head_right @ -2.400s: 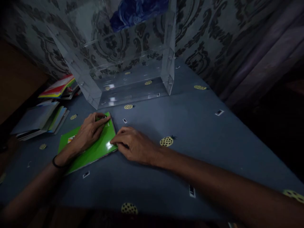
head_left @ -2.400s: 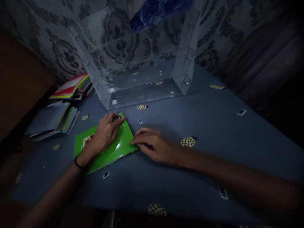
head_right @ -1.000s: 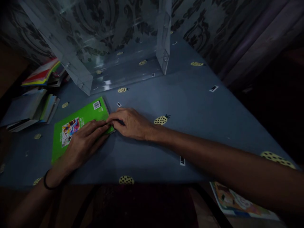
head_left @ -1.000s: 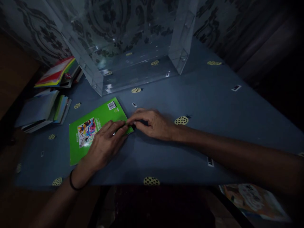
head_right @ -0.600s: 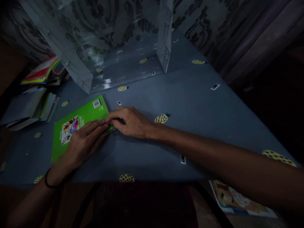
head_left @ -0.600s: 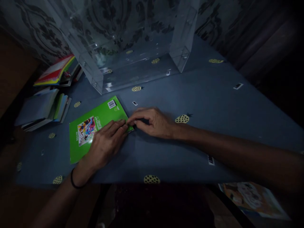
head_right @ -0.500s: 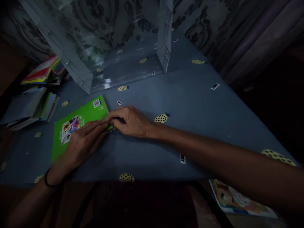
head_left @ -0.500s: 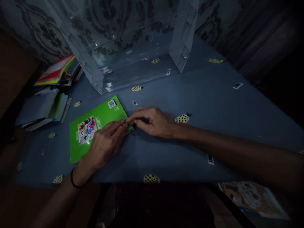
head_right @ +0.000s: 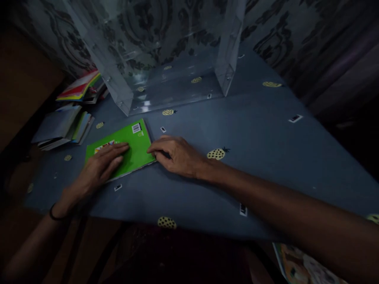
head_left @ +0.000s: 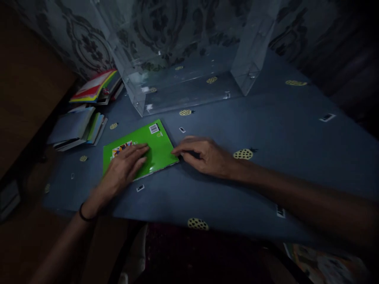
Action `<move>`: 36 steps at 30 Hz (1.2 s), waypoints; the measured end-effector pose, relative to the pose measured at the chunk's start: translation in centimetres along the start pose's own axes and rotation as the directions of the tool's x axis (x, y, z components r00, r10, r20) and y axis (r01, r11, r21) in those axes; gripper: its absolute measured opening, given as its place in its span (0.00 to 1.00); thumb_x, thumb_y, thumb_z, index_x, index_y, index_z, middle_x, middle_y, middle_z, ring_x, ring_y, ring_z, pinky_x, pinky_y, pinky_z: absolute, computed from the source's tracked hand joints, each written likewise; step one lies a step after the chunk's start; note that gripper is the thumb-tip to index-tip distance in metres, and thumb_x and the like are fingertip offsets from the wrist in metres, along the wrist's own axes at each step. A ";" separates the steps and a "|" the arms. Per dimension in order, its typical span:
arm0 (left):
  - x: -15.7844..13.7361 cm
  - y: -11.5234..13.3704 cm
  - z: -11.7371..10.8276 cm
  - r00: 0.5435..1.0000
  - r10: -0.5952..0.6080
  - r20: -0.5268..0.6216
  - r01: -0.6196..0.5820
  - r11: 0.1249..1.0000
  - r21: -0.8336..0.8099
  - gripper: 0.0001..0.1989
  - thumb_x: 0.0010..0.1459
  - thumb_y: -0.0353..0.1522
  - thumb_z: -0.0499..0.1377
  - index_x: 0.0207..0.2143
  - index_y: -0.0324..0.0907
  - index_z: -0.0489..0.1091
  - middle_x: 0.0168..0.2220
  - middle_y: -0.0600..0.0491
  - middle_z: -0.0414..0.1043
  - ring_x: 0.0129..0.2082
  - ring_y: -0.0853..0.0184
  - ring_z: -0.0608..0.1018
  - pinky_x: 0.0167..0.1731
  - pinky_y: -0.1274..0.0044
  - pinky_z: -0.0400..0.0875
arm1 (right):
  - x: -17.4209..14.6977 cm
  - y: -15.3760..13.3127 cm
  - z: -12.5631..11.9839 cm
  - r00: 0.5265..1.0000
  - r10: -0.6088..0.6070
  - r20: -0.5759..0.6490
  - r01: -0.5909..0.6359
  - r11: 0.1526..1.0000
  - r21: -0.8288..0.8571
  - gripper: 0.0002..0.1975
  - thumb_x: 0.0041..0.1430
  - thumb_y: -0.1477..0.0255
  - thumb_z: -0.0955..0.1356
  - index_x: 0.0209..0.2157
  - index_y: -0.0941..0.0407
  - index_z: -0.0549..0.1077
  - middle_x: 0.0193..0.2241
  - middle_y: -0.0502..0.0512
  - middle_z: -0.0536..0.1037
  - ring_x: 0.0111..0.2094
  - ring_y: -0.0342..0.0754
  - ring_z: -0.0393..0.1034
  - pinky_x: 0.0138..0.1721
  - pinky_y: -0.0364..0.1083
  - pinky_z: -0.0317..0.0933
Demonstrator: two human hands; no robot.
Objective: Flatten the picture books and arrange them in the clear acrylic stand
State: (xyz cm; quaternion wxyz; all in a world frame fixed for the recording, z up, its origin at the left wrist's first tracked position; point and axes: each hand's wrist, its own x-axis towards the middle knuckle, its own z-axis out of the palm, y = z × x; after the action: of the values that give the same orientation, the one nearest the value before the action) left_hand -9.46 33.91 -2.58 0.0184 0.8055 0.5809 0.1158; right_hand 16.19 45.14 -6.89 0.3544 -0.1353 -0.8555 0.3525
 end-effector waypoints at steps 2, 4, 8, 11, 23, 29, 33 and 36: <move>-0.7 -2.3 -0.8 0.992 -0.125 0.003 0.125 0.992 0.018 0.23 0.73 0.42 0.45 0.59 0.41 0.70 0.59 0.44 0.72 0.59 0.56 0.75 0.59 0.60 0.70 | 0.0 0.1 0.1 0.997 -0.081 0.017 0.081 0.996 -0.027 0.13 0.65 0.78 0.63 0.43 0.58 0.79 0.35 0.57 0.81 0.38 0.49 0.75 0.42 0.52 0.72; -1.4 -3.9 -1.1 0.983 -0.183 0.000 0.183 0.983 0.030 0.24 0.72 0.42 0.45 0.59 0.41 0.70 0.60 0.43 0.71 0.58 0.56 0.75 0.59 0.59 0.70 | 0.0 0.2 0.4 0.986 -0.156 0.061 0.160 0.985 -0.066 0.12 0.67 0.76 0.64 0.45 0.57 0.79 0.37 0.57 0.81 0.41 0.50 0.75 0.46 0.55 0.71; -2.8 -4.1 -0.8 0.988 -0.152 -0.002 0.152 0.988 0.021 0.23 0.72 0.41 0.47 0.61 0.40 0.68 0.62 0.43 0.69 0.61 0.56 0.73 0.59 0.59 0.70 | -0.1 0.4 0.8 0.956 -0.229 0.184 0.257 0.955 -0.150 0.12 0.68 0.71 0.67 0.50 0.58 0.77 0.46 0.61 0.80 0.51 0.55 0.72 0.55 0.60 0.68; -4.2 -2.3 -0.7 0.996 -0.087 -0.006 0.087 0.996 0.003 0.21 0.72 0.39 0.48 0.61 0.41 0.68 0.63 0.42 0.67 0.63 0.56 0.71 0.61 0.58 0.69 | -0.1 0.5 1.0 0.952 -0.227 0.203 0.265 0.946 -0.187 0.12 0.70 0.73 0.65 0.51 0.57 0.76 0.47 0.61 0.79 0.52 0.54 0.71 0.55 0.60 0.69; -9.7 -0.5 -1.8 0.986 -0.168 -0.010 0.168 0.983 0.069 0.23 0.70 0.43 0.52 0.63 0.46 0.66 0.63 0.42 0.66 0.60 0.53 0.72 0.56 0.58 0.72 | 0.2 1.6 1.2 0.942 -0.285 0.179 0.329 0.892 -0.308 0.13 0.69 0.77 0.64 0.48 0.55 0.78 0.46 0.60 0.82 0.50 0.54 0.74 0.49 0.57 0.72; -9.0 -2.8 -2.3 0.981 -0.179 -0.070 0.177 0.984 -0.030 0.19 0.72 0.34 0.48 0.60 0.46 0.68 0.52 0.47 0.75 0.48 0.62 0.78 0.46 0.68 0.76 | 1.8 2.1 0.9 0.954 -0.257 0.152 0.298 0.840 -0.453 0.14 0.66 0.79 0.64 0.47 0.53 0.78 0.44 0.59 0.83 0.50 0.60 0.75 0.45 0.61 0.69; -7.8 -7.1 -1.8 0.957 -0.250 -0.149 0.260 0.964 0.049 0.19 0.72 0.33 0.46 0.58 0.41 0.69 0.47 0.46 0.76 0.45 0.60 0.77 0.46 0.66 0.74 | 4.1 -0.5 3.8 0.940 -0.277 0.198 0.329 0.889 -0.318 0.16 0.64 0.79 0.63 0.48 0.54 0.78 0.44 0.59 0.83 0.49 0.58 0.75 0.47 0.61 0.70; -7.6 -9.2 -0.8 0.950 -0.258 -0.178 0.272 0.960 0.063 0.19 0.71 0.34 0.47 0.56 0.40 0.70 0.46 0.46 0.75 0.44 0.59 0.75 0.47 0.66 0.72 | 6.7 -2.6 7.9 0.892 -0.311 0.328 0.375 0.914 -0.153 0.18 0.66 0.78 0.63 0.54 0.55 0.75 0.50 0.60 0.81 0.56 0.56 0.71 0.54 0.61 0.68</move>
State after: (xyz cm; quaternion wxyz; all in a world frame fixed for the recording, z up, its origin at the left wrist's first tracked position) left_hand -20.42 29.67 -4.51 -0.0505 0.7074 0.6879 0.1545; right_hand 5.97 42.51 -5.62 0.2622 0.0362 -0.9419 0.2069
